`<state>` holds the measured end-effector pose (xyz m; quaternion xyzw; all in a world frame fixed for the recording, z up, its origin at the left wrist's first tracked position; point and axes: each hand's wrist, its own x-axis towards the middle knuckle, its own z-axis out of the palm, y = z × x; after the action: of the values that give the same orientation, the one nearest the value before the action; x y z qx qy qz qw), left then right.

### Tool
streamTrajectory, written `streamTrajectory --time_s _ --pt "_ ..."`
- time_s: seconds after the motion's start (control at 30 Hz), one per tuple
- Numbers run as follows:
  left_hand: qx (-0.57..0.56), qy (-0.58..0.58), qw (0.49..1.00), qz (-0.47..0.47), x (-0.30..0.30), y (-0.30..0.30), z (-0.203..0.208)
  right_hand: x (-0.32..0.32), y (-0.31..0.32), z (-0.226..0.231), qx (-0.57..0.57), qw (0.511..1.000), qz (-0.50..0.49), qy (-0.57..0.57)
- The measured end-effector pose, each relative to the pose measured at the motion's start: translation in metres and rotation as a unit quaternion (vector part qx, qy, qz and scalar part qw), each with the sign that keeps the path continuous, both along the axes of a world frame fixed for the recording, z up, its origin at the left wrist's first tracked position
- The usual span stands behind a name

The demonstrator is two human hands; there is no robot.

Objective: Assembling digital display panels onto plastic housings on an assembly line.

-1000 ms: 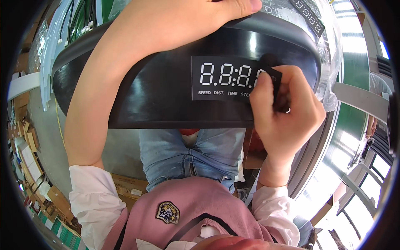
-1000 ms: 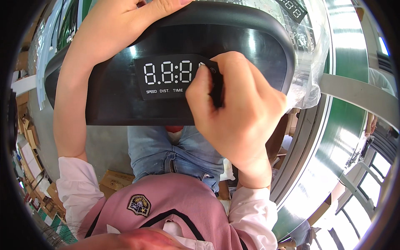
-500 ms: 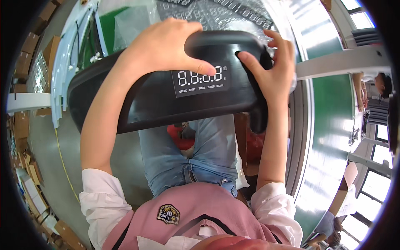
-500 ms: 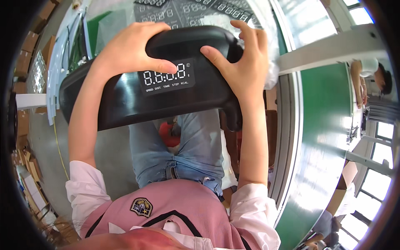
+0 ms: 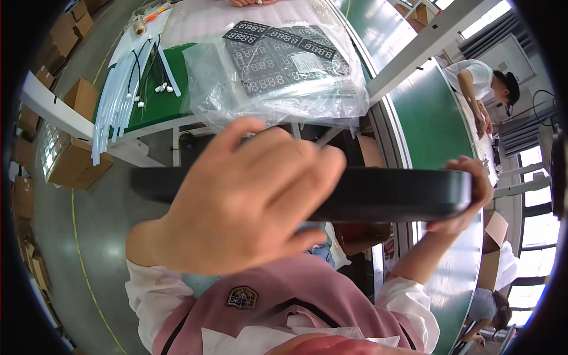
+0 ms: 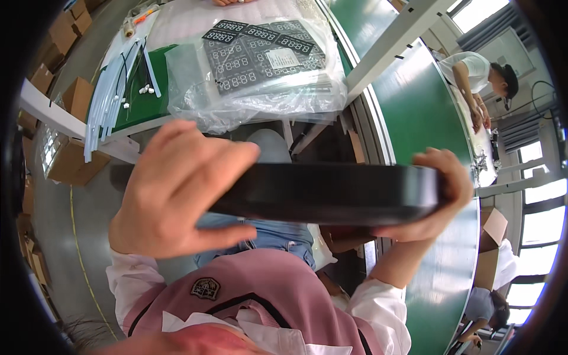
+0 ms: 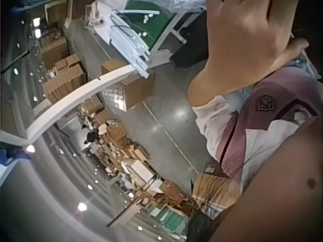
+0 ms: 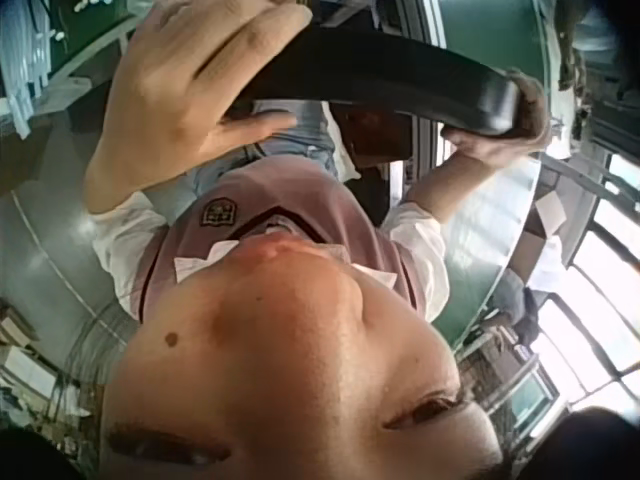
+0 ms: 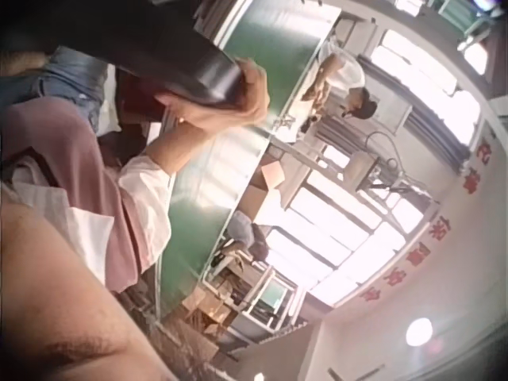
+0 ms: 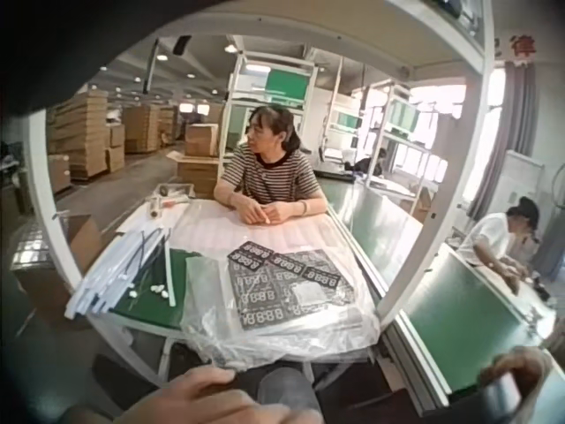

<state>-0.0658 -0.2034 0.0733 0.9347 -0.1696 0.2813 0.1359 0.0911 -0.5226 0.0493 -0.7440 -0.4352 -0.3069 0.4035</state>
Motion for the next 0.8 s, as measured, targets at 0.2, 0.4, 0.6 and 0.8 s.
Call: streamTrajectory --time_s 0.2,0.4,0.6,0.8 --pt "-0.091 -0.168 0.967 -0.171 -0.002 0.010 -0.014 -0.078 -0.254 0.059 0.183 0.966 -0.181 -0.023" --pt "-0.204 -0.080 0.952 -0.214 0.005 0.008 -0.039 -0.156 -0.278 0.132 0.132 0.911 -0.388 -0.045" --pt "-0.233 0.013 0.959 -0.159 0.000 0.016 -0.080 -0.027 -0.132 0.027 -0.175 0.773 -0.569 -0.221" --pt "-0.315 0.067 0.944 -0.066 -0.027 0.057 -0.126 0.087 -0.061 -0.066 -0.265 0.845 -0.418 -0.203"
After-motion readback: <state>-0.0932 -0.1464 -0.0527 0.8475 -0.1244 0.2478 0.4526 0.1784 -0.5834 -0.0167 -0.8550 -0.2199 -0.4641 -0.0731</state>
